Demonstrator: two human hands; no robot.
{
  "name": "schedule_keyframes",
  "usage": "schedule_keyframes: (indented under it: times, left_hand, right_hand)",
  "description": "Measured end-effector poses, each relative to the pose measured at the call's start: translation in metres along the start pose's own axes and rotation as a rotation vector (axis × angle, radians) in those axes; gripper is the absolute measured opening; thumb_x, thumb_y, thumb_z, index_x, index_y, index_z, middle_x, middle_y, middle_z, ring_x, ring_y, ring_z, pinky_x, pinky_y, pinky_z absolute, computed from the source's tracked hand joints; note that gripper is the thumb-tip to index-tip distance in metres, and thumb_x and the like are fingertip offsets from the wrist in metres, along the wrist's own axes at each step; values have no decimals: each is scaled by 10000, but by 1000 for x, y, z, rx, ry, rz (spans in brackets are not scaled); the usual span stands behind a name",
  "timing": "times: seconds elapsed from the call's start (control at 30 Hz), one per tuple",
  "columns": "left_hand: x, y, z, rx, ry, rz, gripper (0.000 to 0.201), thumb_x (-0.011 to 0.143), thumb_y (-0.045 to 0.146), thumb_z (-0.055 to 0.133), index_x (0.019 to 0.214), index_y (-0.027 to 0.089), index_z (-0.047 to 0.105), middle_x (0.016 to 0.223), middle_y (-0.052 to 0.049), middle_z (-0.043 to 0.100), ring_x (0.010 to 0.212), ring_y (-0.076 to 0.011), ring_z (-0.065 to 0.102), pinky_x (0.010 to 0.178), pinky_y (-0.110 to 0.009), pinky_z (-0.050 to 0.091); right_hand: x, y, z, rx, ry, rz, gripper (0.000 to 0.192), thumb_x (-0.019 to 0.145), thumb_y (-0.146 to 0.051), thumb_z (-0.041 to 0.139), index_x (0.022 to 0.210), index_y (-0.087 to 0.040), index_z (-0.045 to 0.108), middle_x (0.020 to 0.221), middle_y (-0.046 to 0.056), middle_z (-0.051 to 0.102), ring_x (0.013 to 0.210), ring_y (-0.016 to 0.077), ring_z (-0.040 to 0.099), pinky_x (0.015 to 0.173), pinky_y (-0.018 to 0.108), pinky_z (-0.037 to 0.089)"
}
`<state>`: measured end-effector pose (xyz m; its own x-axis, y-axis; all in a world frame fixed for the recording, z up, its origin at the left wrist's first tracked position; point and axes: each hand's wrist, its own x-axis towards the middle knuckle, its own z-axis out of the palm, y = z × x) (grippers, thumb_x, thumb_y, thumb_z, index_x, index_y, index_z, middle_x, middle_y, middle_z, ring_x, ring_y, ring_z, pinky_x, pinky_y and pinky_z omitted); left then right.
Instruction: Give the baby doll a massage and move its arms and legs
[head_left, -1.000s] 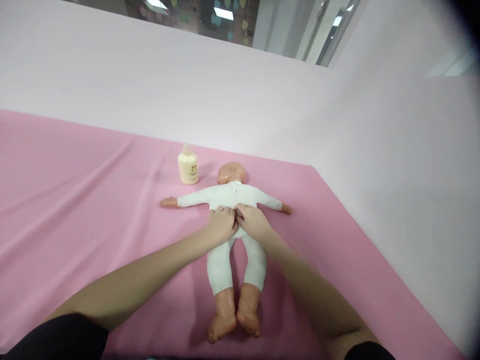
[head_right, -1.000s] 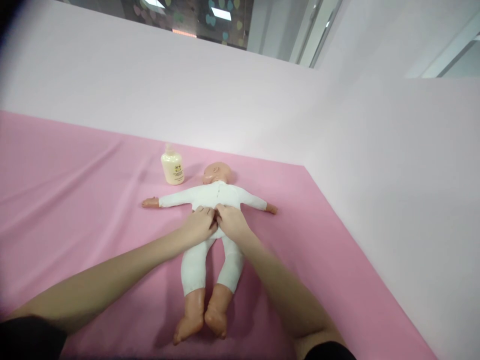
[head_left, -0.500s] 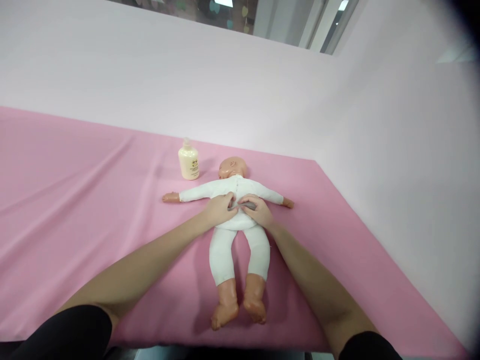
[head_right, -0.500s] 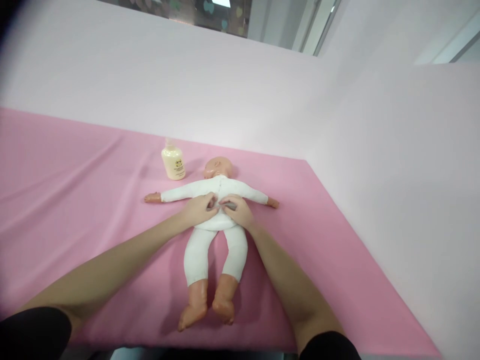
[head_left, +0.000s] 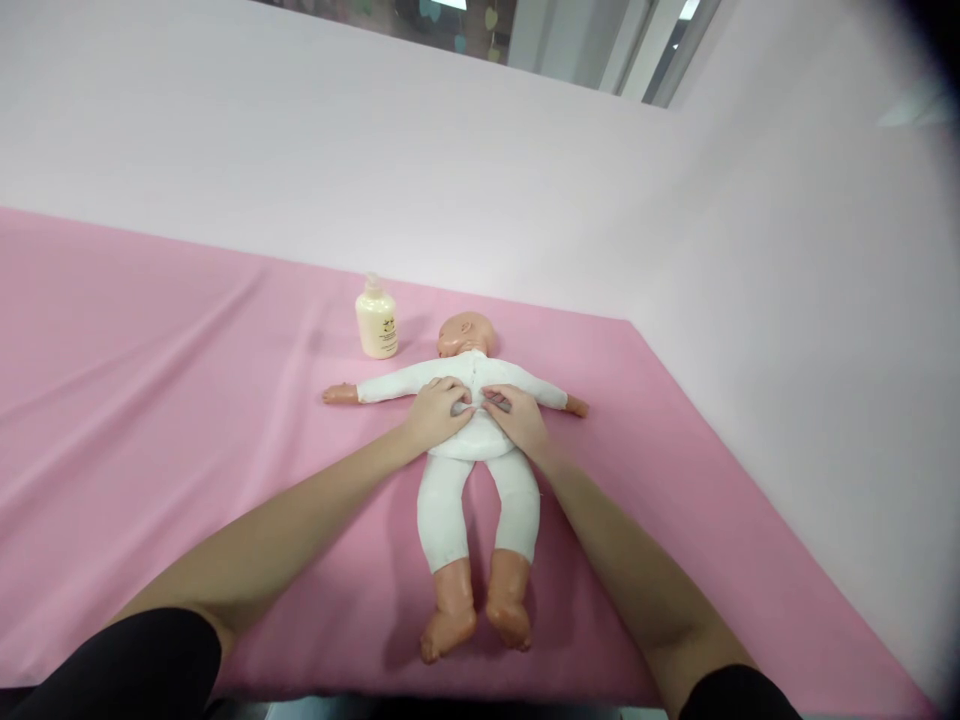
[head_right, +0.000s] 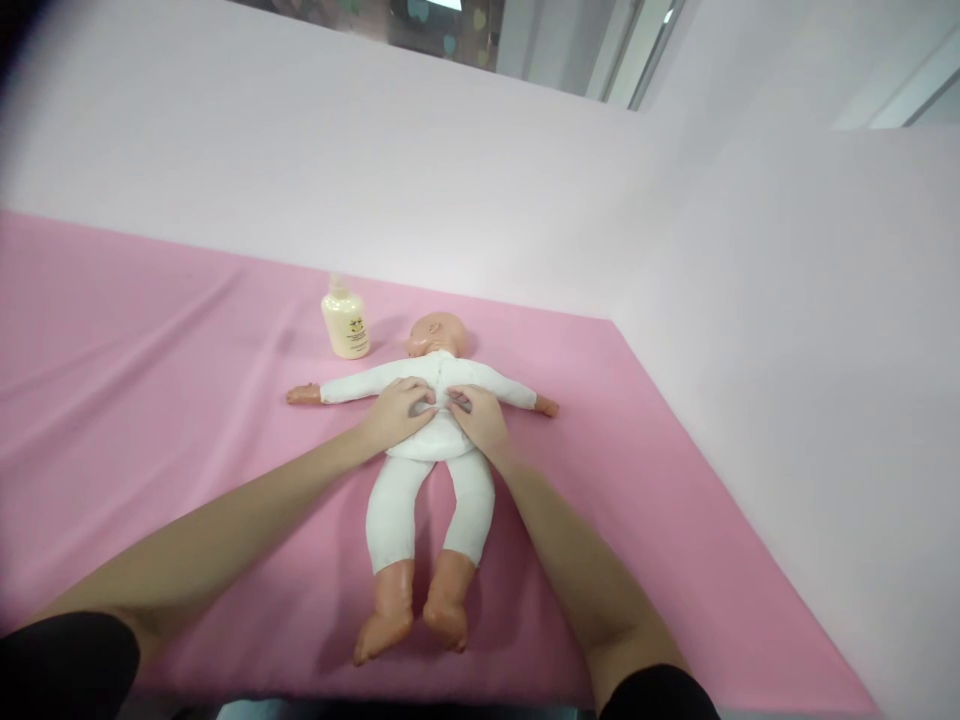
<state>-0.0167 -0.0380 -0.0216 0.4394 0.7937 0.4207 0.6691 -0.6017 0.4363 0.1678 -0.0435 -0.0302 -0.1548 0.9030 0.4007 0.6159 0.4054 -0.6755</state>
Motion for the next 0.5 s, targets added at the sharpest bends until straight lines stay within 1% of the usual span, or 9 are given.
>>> schedule_keyframes:
  times: [0.1, 0.17, 0.27, 0.37, 0.43, 0.5]
  left_hand:
    - [3, -3, -2, -59, 1, 8, 104, 791, 296, 565, 803, 194, 574, 870, -27, 608, 873, -204, 534, 827, -346, 412]
    - [5, -5, -3, -123, 3, -17, 112, 787, 307, 559, 793, 195, 557, 824, -11, 612, 817, -185, 543, 790, -329, 423]
    - [7, -9, -2, -214, 10, -68, 133, 779, 315, 561, 833, 193, 558, 821, -3, 620, 787, -168, 554, 742, -302, 438]
    - [9, -12, 0, -215, 12, -79, 167, 781, 313, 564, 896, 195, 585, 839, -8, 631, 803, -170, 563, 761, -306, 443]
    - [10, -13, 1, -193, 11, -54, 177, 789, 310, 560, 918, 198, 607, 846, -12, 639, 810, -172, 568, 792, -319, 438]
    - [10, -14, 3, -173, 16, -27, 182, 798, 305, 558, 929, 197, 624, 872, -20, 646, 842, -176, 571, 826, -331, 430]
  right_hand:
    - [0, -3, -2, 1, -29, 24, 226, 763, -188, 597, 975, -188, 675, 887, 31, 698, 764, 142, 616, 797, 308, 497]
    - [0, -4, -2, 24, -63, 42, 220, 773, -222, 592, 971, -185, 682, 836, 28, 698, 731, 143, 616, 763, 303, 500]
    - [1, -3, -1, 53, -106, 62, 210, 774, -270, 596, 937, -176, 690, 780, 26, 693, 675, 142, 607, 698, 292, 496]
    - [3, -1, 1, 64, -109, 78, 174, 781, -283, 582, 875, -183, 688, 707, 4, 670, 619, 133, 584, 639, 279, 479]
    - [3, -1, 1, 67, -96, 49, 157, 797, -283, 563, 840, -184, 678, 707, 2, 656, 629, 138, 578, 637, 281, 472]
    - [3, -2, 2, 47, -50, -26, 132, 804, -265, 561, 809, -186, 667, 763, 16, 644, 714, 155, 585, 709, 302, 474]
